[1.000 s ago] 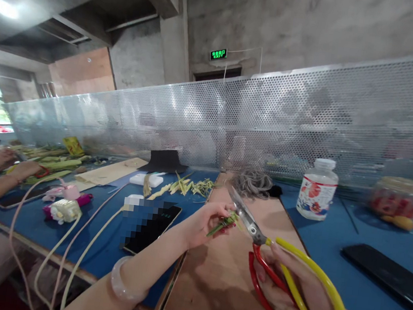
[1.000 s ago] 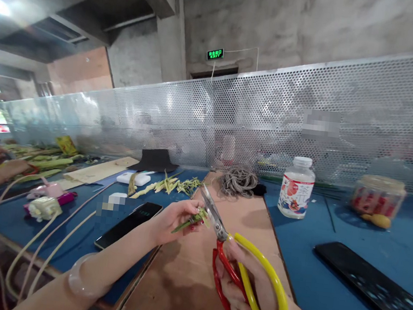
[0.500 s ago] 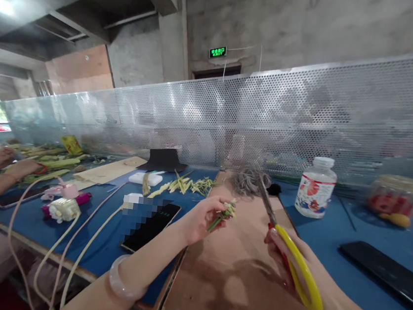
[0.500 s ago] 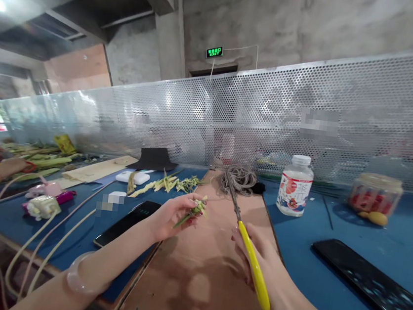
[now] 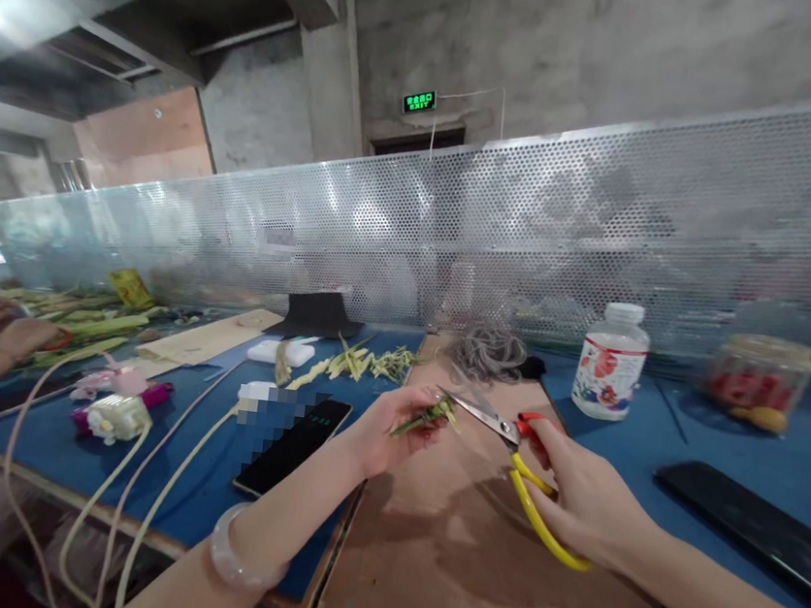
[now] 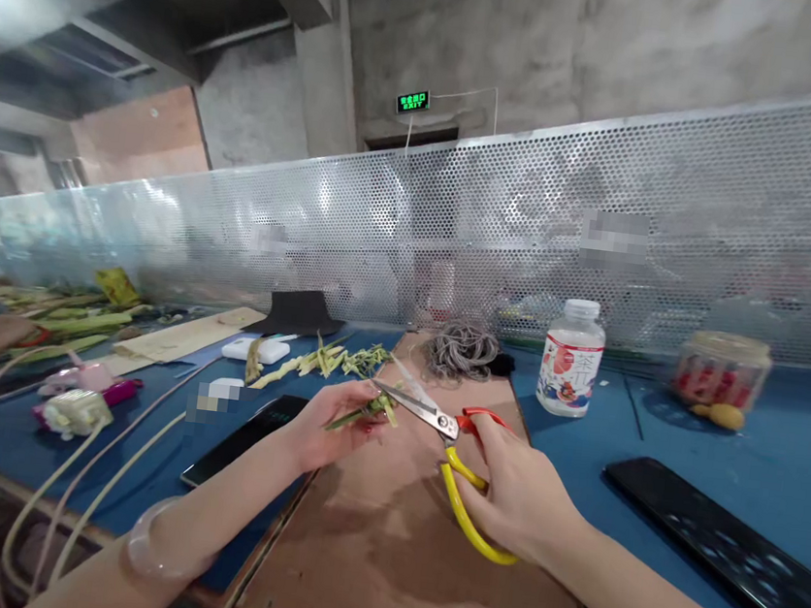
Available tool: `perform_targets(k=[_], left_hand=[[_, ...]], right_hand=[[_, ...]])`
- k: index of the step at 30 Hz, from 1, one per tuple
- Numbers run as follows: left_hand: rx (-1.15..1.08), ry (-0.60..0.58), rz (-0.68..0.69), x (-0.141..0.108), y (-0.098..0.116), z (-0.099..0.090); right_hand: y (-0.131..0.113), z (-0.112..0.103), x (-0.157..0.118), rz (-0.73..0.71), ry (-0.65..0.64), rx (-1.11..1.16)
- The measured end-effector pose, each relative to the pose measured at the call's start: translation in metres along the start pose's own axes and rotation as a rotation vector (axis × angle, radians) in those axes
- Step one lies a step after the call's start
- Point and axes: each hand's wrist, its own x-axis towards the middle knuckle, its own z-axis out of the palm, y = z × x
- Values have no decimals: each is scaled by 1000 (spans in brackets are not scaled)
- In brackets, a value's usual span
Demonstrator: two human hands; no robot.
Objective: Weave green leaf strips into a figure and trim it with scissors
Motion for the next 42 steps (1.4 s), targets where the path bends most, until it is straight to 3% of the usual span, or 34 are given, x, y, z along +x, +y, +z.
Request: perform_targets(k=[15,33,42], left_hand=[[94,-67,41,-1,-2,4],[137,-36,42,-3,-2,7],[176,-44,42,-1,-4,-1]], right_hand=[[-6,3,-2,-10,9,-2],[-6,1,-1,-7,9,5],[-7,-1,-1,-23,12,20]])
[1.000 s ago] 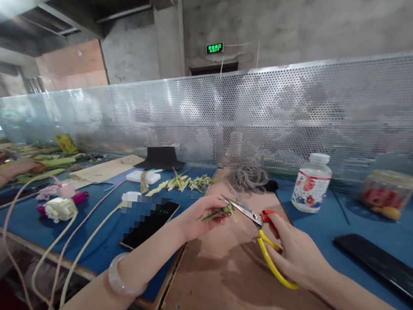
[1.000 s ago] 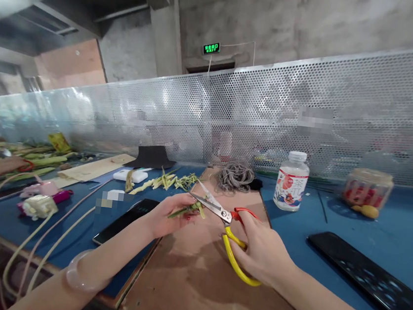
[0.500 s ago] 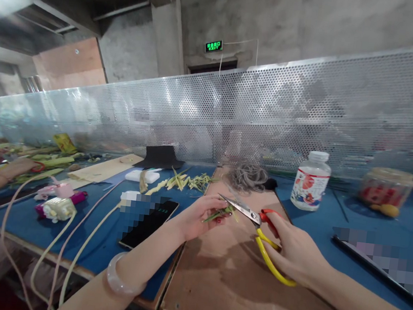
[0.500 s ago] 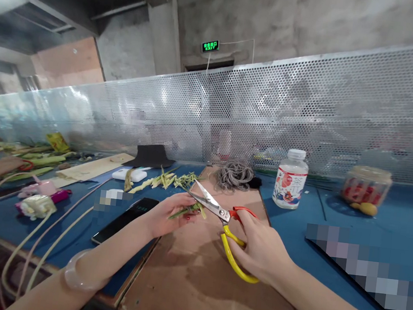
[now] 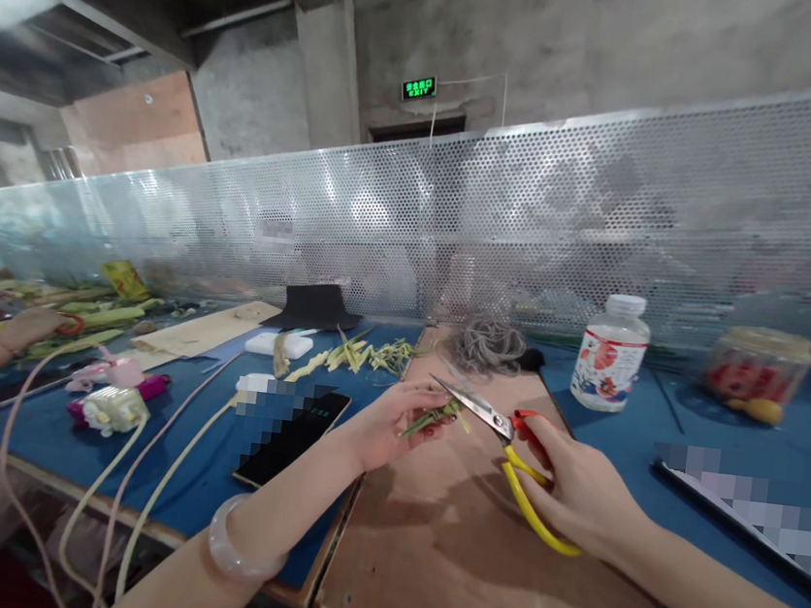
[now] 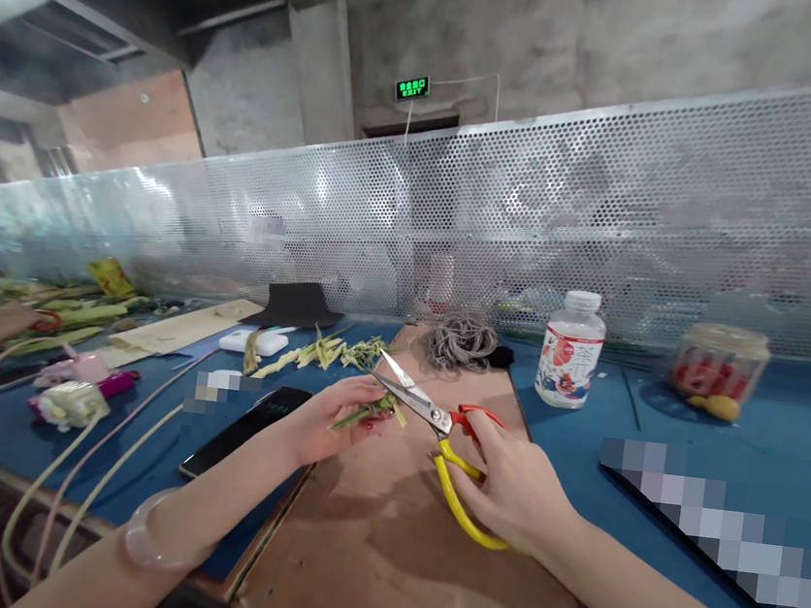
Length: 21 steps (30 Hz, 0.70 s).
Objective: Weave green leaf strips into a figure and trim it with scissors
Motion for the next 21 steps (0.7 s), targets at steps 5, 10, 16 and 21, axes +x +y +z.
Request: perform_targets(k=[5,10,16,21], left_hand=[[-23,-24,10,0,0,0],[-27,-21,2,0,0,0],[-18,-17,-7,-1,2,2],[-21,-11,-13,-1,2,3]], right_hand=[[2,2,0,-2,25,12],[3,3,0,-3,14,13],[1,1,1,15,-12,13],[2,1,1,0,0,17]])
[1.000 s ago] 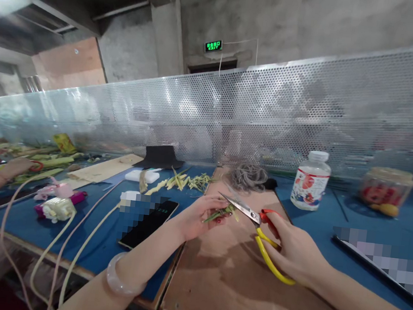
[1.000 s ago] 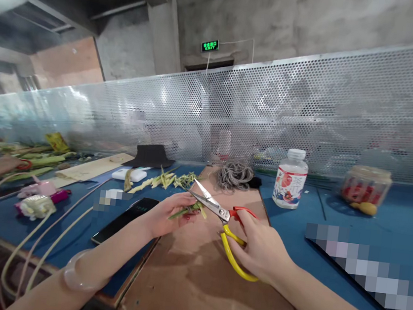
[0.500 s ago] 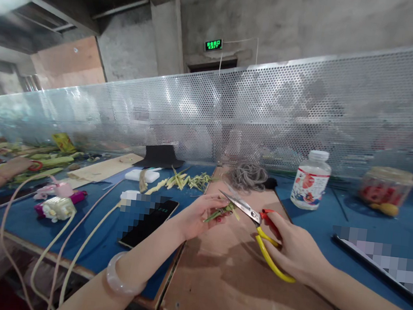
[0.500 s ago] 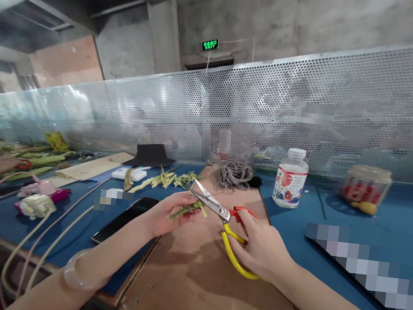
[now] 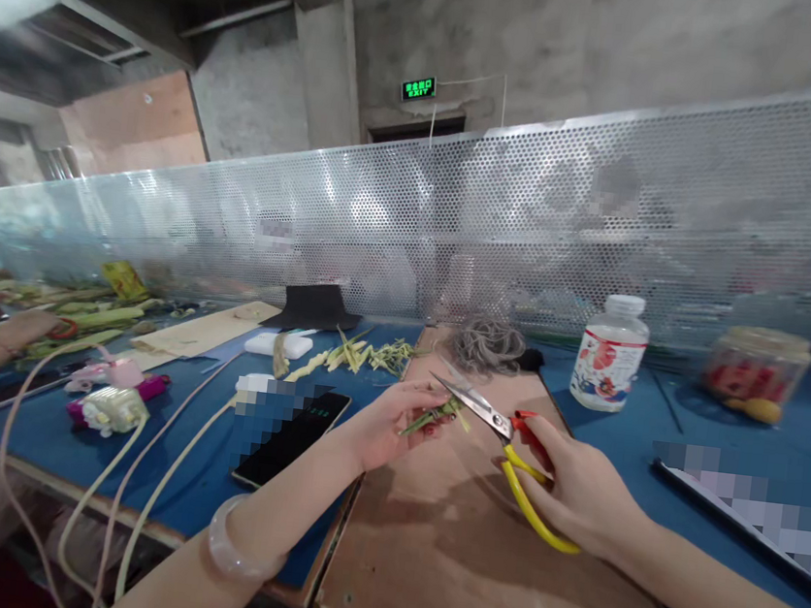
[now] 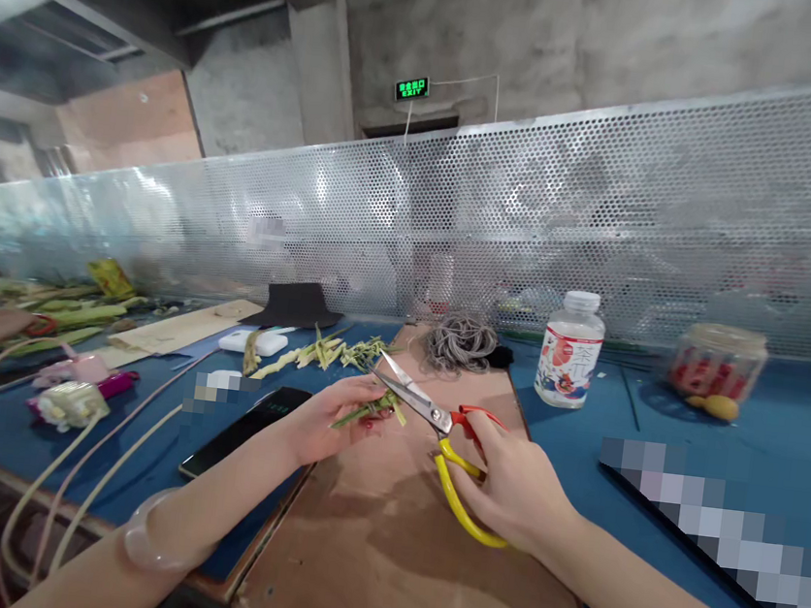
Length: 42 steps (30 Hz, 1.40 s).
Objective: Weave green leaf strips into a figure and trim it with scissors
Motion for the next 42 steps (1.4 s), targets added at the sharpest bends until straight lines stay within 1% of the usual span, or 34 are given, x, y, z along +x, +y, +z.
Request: perform_targets(k=[13,20,24,27,36,42], left_hand=[[12,-3,18,-1,0,1],[45,38,6,0,1,1],[71,77,-20,1,0,0],[79,72,-24,1,-1,-1],[10,35,11,1,0,2],[-49,61,-24,4,-2,-4]], right_hand=[[-1,0,0,20,-13,-24],[0,0,0,40,-43,-46],[1,2,0,36,-38,-44],[1,3,-1,48,-38,-51],[0,1,1,66,-47,-56],[2,2,1,61,-31,-89]])
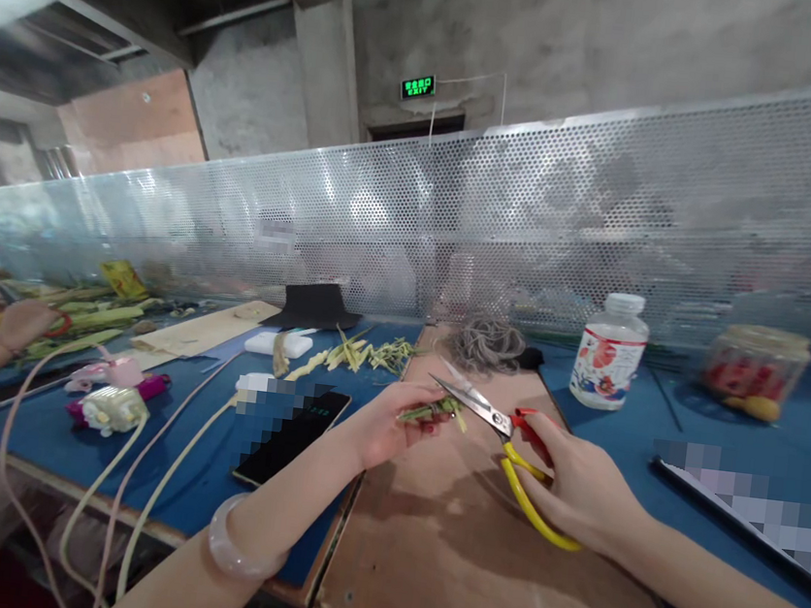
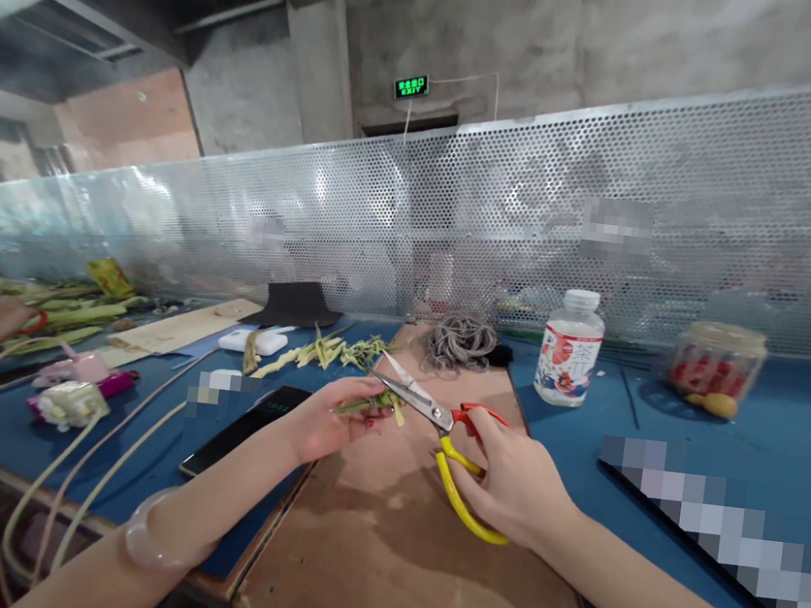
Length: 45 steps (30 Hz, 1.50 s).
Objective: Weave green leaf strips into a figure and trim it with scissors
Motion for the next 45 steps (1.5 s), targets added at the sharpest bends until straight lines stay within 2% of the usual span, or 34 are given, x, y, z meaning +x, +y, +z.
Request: perform_targets(k=[5,10,16,27,33,40,45], left_hand=[[-54,34,-31,-1,2,2],[-69,118,-63,-4,5,7],[-54,141,-68,-6,5,9],[-51,103,-61,-5,7,8],[-38,109,-48,-4,4,5],[-15,95,4,-5,7,8],[-18,40,73,-3,5,6]], right_hand=[[2,1,0,2,20,-2],[2,1,0,6,18,12],[2,0,0,3,32,14],[3,1,0,-3,54,35],[-1,2,-1,3,18,41],[1,4,1,76,41,235],[-1,1,3,146,40,383]])
